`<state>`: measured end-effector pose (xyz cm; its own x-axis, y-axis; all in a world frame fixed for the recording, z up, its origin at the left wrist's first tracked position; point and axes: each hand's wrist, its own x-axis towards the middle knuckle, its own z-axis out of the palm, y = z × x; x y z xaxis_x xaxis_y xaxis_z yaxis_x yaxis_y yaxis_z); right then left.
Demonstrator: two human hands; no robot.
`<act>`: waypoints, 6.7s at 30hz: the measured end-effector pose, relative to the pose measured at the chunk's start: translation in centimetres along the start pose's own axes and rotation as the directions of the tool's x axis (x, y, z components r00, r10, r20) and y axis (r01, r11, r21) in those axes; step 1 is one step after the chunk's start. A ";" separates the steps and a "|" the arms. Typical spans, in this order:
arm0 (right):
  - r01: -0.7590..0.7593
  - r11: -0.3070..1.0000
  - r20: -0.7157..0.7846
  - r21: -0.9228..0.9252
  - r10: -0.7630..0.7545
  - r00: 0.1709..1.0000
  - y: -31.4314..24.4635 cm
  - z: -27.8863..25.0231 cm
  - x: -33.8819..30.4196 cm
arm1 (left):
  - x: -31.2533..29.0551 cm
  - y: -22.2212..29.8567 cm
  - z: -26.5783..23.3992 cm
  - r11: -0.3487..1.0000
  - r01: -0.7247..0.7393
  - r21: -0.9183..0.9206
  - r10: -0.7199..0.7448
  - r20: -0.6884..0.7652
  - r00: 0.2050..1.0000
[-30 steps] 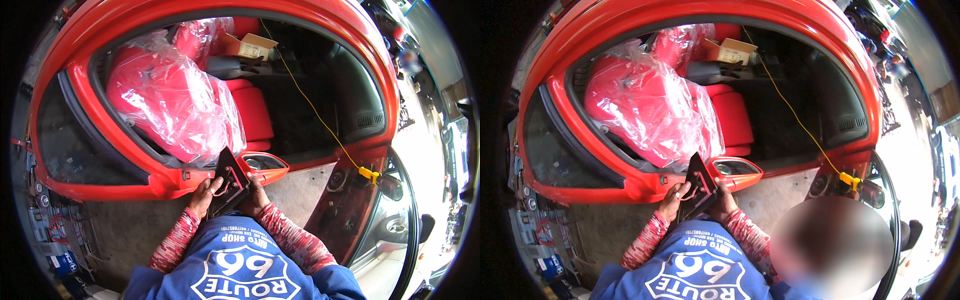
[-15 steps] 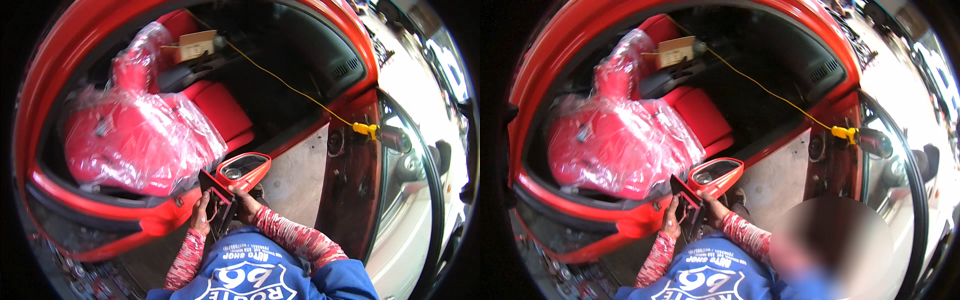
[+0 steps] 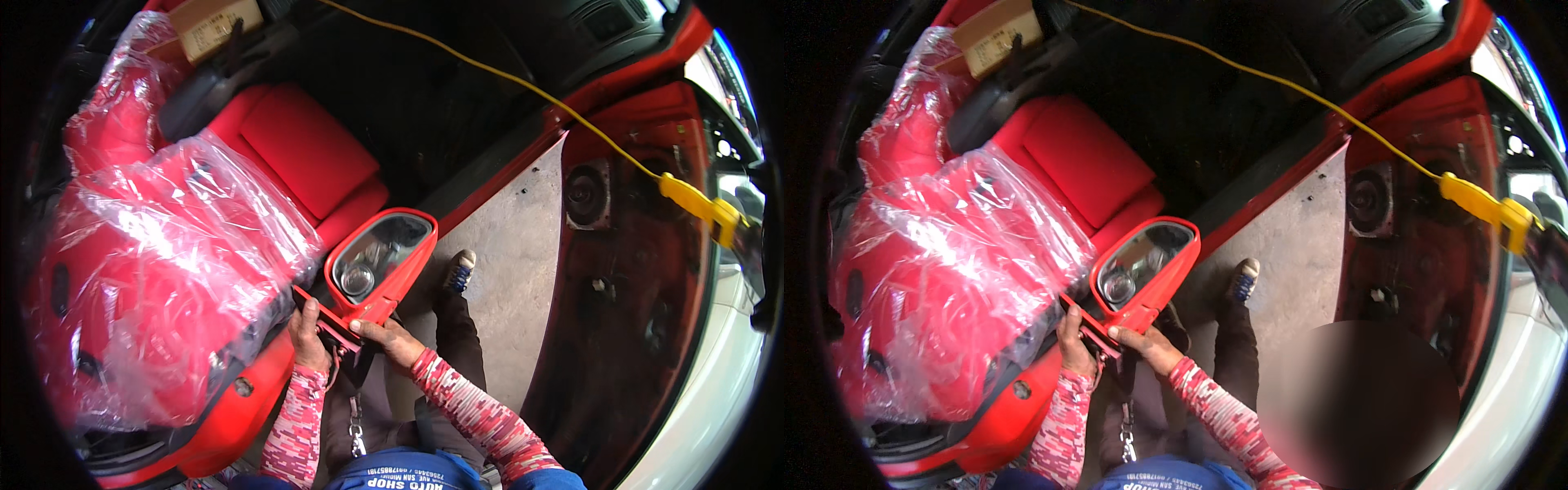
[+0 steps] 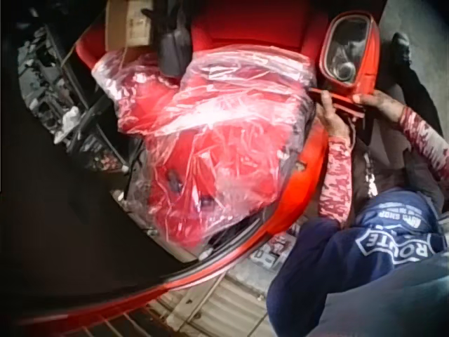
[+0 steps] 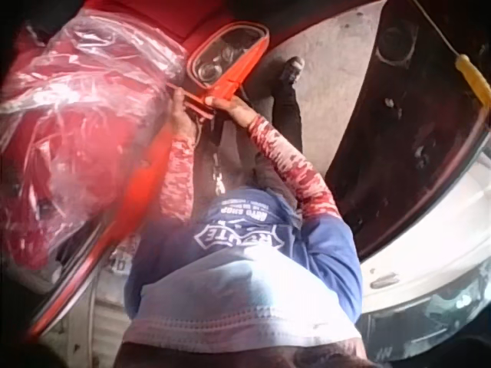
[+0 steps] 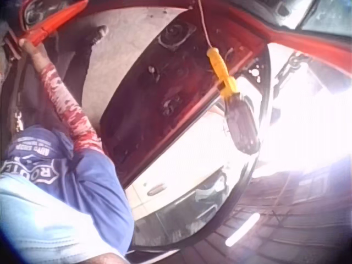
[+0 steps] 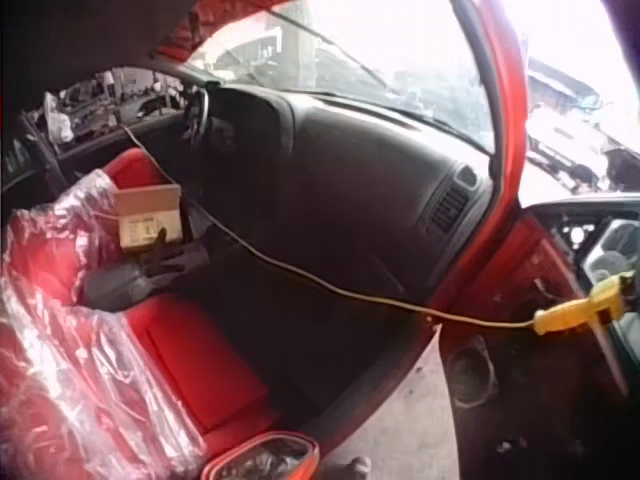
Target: The person removes the driver-side exterior mirror from a red car. Using a screwdriver and pliers, they loosen fasteners and detach the mirror assembly, then inspect the removed mirror and its mounting bracket.
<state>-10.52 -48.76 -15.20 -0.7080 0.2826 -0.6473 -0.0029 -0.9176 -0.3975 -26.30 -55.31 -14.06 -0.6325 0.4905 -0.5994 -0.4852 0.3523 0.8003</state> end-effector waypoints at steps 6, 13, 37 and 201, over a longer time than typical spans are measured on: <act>0.018 0.997 0.217 -0.074 -0.002 0.976 -4.8 -10.5 5.3 | 8.3 -3.2 5.6 0.993 0.052 -0.105 -0.066 -0.131 0.989; 0.178 0.602 -0.242 -0.779 -0.549 0.800 -14.4 -24.7 14.6 | 17.9 -3.5 10.9 0.945 -0.170 -0.279 0.120 -0.188 0.975; -0.569 -0.238 -0.206 -0.787 -0.767 0.607 -29.5 -46.1 39.6 | 26.4 -8.7 1.1 0.168 -0.547 0.820 0.898 0.101 0.428; -0.043 0.812 -0.412 -0.582 -0.249 0.876 -38.9 -59.2 39.7 | 26.5 -11.2 -3.0 0.174 -0.552 0.815 0.902 0.093 0.422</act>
<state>3.30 14.64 -63.93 -0.3284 0.5918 -0.7362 0.4388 -0.5947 -0.6737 -39.41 -48.61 -38.95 -0.6485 0.5990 0.4698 0.7568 0.4406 0.4829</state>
